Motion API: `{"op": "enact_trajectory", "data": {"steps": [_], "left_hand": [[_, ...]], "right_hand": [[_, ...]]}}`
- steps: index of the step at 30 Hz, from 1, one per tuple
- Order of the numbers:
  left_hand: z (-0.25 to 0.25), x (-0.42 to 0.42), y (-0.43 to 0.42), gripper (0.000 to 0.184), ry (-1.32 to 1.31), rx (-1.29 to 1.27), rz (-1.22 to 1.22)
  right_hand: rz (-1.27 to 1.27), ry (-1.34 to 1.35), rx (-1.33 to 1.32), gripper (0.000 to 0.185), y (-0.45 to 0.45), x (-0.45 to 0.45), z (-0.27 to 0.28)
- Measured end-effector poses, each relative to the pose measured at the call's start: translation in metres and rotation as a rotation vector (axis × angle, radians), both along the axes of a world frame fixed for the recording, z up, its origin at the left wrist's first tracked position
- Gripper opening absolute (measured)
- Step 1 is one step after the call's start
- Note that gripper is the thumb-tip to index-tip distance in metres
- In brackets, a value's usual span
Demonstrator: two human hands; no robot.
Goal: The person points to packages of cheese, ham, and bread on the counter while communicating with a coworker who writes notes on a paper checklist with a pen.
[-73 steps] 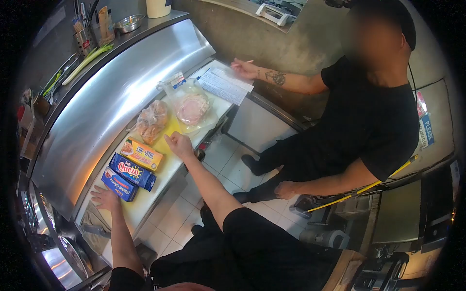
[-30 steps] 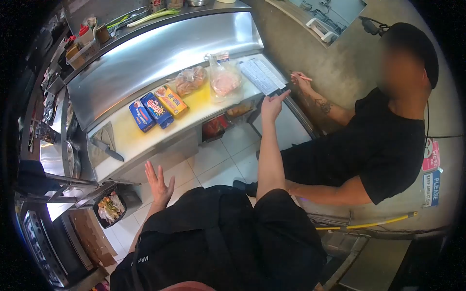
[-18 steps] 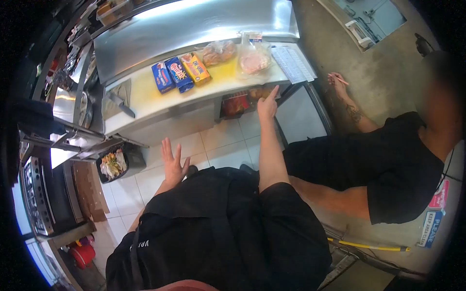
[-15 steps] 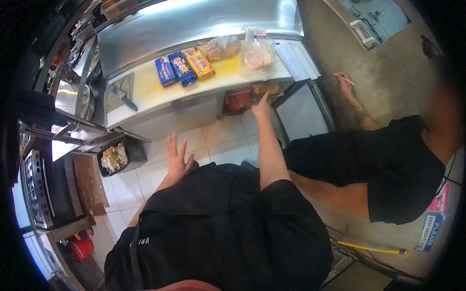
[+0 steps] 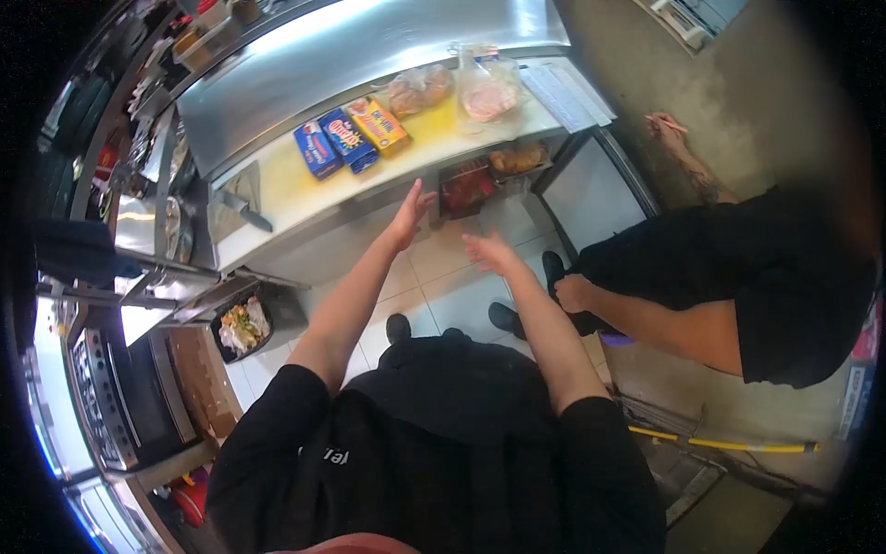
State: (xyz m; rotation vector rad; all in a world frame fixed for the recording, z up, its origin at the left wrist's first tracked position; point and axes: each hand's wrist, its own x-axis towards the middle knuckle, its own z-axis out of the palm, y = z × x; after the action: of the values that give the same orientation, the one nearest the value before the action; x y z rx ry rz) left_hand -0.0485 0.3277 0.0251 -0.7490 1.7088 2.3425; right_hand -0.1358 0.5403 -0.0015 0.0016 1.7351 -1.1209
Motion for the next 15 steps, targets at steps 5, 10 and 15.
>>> {"op": "enact_trajectory", "data": {"steps": [5,10,15], "left_hand": [[-0.078,-0.051,0.007,0.1,-0.004,0.039,0.068],[-0.107,-0.057,0.013,0.115,0.001,0.099,0.103],[-0.151,-0.077,0.012,0.113,0.046,0.167,0.121]], "right_hand": [[0.015,0.036,-0.047,0.117,0.016,0.042,0.054],[0.065,0.117,-0.067,0.119,0.045,0.063,0.045],[0.055,0.113,-0.044,0.119,0.069,0.059,0.04]]}}
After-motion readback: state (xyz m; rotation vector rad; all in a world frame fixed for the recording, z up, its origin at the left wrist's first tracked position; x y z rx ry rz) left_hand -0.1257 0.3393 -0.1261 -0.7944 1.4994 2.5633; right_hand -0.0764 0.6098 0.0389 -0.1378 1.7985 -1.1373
